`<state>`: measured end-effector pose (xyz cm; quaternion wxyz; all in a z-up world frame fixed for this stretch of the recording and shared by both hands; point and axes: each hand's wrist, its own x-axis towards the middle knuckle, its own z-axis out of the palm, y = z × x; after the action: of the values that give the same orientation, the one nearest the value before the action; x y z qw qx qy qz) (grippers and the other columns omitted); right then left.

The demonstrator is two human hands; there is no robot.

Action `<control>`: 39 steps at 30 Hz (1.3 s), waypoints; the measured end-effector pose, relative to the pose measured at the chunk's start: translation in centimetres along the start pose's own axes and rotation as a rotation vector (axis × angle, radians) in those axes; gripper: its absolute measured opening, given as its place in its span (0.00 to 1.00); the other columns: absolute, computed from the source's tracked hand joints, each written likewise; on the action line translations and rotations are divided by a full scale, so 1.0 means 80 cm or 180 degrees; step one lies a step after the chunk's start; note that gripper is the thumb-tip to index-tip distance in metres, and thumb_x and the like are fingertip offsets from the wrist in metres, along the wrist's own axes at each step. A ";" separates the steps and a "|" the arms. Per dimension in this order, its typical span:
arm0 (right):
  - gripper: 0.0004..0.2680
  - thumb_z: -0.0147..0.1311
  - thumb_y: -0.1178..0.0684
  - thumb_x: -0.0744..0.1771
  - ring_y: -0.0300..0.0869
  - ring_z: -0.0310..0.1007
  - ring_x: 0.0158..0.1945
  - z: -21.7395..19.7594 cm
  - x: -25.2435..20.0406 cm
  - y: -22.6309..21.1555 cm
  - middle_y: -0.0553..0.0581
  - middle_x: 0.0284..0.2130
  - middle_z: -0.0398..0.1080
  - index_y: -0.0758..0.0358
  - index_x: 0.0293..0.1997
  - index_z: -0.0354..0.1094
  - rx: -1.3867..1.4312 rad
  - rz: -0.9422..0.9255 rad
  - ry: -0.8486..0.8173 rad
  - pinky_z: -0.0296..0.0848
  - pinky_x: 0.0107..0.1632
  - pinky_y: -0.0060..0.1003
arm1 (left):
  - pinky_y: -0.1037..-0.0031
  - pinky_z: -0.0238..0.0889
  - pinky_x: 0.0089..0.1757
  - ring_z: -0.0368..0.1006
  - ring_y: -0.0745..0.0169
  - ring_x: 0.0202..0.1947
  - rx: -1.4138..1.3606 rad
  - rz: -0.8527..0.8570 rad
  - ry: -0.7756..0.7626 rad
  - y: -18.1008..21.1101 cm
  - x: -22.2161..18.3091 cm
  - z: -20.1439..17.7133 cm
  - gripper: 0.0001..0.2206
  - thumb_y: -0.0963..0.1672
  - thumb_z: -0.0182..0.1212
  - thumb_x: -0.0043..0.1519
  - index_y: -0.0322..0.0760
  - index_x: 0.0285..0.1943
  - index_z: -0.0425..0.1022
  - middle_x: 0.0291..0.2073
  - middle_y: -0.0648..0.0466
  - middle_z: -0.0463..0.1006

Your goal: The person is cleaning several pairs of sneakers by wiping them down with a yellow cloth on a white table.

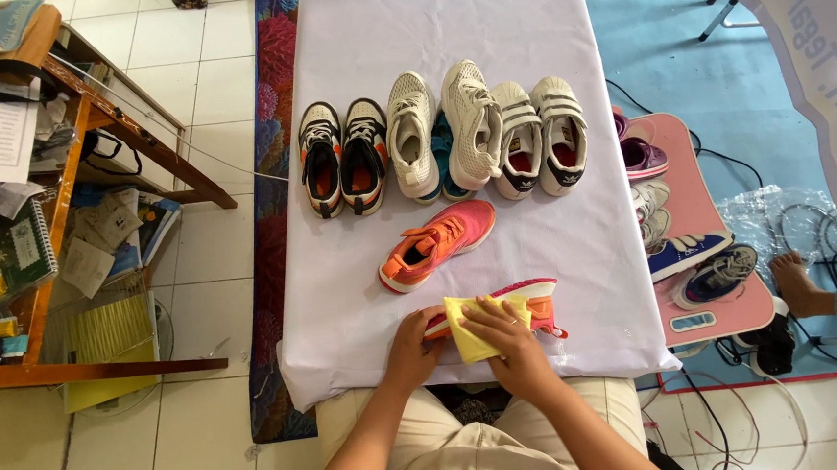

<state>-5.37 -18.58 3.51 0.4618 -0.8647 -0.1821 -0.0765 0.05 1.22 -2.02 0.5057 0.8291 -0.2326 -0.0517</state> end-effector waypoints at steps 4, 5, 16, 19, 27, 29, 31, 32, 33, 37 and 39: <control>0.23 0.44 0.70 0.55 0.54 0.60 0.61 -0.008 -0.003 0.033 0.56 0.51 0.70 0.55 0.51 0.71 0.0473 0.0384 0.0551 0.52 0.62 0.50 | 0.59 0.54 0.55 0.69 0.51 0.50 -0.0038 -0.0011 0.0230 -0.029 -0.004 0.015 0.21 0.39 0.62 0.51 0.47 0.54 0.69 0.45 0.55 0.76; 0.21 0.44 0.70 0.56 0.57 0.62 0.58 -0.015 -0.003 0.035 0.60 0.49 0.70 0.59 0.51 0.69 0.0349 0.0404 0.0770 0.56 0.60 0.51 | 0.59 0.55 0.55 0.69 0.50 0.50 0.0001 0.0024 0.0236 -0.028 -0.004 0.015 0.22 0.38 0.62 0.50 0.47 0.54 0.69 0.46 0.55 0.75; 0.19 0.48 0.65 0.58 0.63 0.58 0.60 -0.041 0.003 0.060 0.62 0.52 0.66 0.60 0.54 0.67 -0.1342 0.0463 0.1114 0.62 0.57 0.53 | 0.61 0.57 0.53 0.69 0.50 0.50 -0.0008 -0.0164 0.0174 0.000 -0.001 0.003 0.22 0.37 0.61 0.49 0.47 0.53 0.69 0.45 0.55 0.75; 0.23 0.48 0.65 0.57 0.61 0.49 0.66 -0.032 -0.009 0.079 0.54 0.57 0.63 0.49 0.58 0.65 -0.1240 0.0792 0.0796 0.52 0.58 0.65 | 0.61 0.58 0.52 0.69 0.50 0.50 0.0050 -0.0056 0.0228 0.000 0.000 0.004 0.21 0.37 0.61 0.49 0.45 0.53 0.69 0.45 0.54 0.75; 0.26 0.43 0.69 0.55 0.56 0.49 0.67 -0.055 -0.038 0.079 0.50 0.58 0.64 0.47 0.55 0.68 -0.0758 0.0090 0.0767 0.52 0.63 0.49 | 0.62 0.60 0.51 0.69 0.52 0.49 0.0217 -0.0083 0.0293 -0.006 -0.002 0.008 0.22 0.38 0.63 0.48 0.46 0.53 0.69 0.44 0.55 0.75; 0.26 0.42 0.70 0.55 0.56 0.48 0.67 -0.051 -0.045 0.080 0.51 0.58 0.63 0.47 0.55 0.68 -0.0737 0.0172 0.0822 0.52 0.62 0.49 | 0.62 0.60 0.51 0.69 0.52 0.48 0.0192 -0.0096 0.0330 -0.007 -0.003 0.010 0.22 0.38 0.64 0.48 0.47 0.52 0.69 0.43 0.55 0.76; 0.27 0.41 0.70 0.55 0.57 0.48 0.67 -0.049 -0.049 0.078 0.51 0.58 0.63 0.46 0.55 0.68 -0.0717 0.0251 0.0883 0.53 0.62 0.48 | 0.63 0.60 0.51 0.70 0.52 0.48 0.0170 -0.0100 0.0366 -0.007 -0.002 0.011 0.22 0.38 0.64 0.48 0.47 0.52 0.70 0.43 0.55 0.76; 0.27 0.41 0.71 0.55 0.57 0.48 0.67 -0.049 -0.048 0.076 0.51 0.58 0.63 0.46 0.55 0.69 -0.0750 0.0261 0.0936 0.53 0.62 0.48 | 0.63 0.60 0.51 0.70 0.52 0.48 0.0188 -0.0088 0.0382 -0.008 -0.002 0.011 0.22 0.38 0.64 0.48 0.48 0.52 0.70 0.43 0.56 0.76; 0.27 0.41 0.71 0.55 0.56 0.48 0.67 -0.048 -0.049 0.074 0.51 0.58 0.63 0.47 0.55 0.69 -0.0783 0.0276 0.0990 0.54 0.62 0.48 | 0.63 0.60 0.51 0.70 0.53 0.48 0.0204 -0.0077 0.0394 -0.008 -0.002 0.012 0.22 0.38 0.64 0.48 0.48 0.52 0.70 0.43 0.56 0.76; 0.27 0.41 0.71 0.55 0.56 0.50 0.67 -0.051 -0.057 0.083 0.51 0.58 0.63 0.47 0.55 0.68 -0.0794 0.0241 0.1012 0.55 0.62 0.47 | 0.64 0.60 0.51 0.70 0.53 0.48 0.0238 -0.0008 0.0428 -0.012 -0.001 0.014 0.22 0.38 0.64 0.47 0.48 0.51 0.70 0.43 0.57 0.76; 0.27 0.42 0.71 0.55 0.55 0.52 0.66 -0.055 -0.061 0.085 0.51 0.57 0.64 0.48 0.55 0.69 -0.0748 0.0311 0.1102 0.56 0.62 0.46 | 0.64 0.61 0.50 0.70 0.53 0.47 0.0220 0.0016 0.0473 -0.014 -0.001 0.016 0.23 0.37 0.65 0.46 0.49 0.51 0.70 0.43 0.57 0.76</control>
<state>-7.06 -26.83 -0.70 0.3854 -0.8944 -0.0477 -0.2221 -0.07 0.68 -3.62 0.4928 0.8471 -0.1983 0.0193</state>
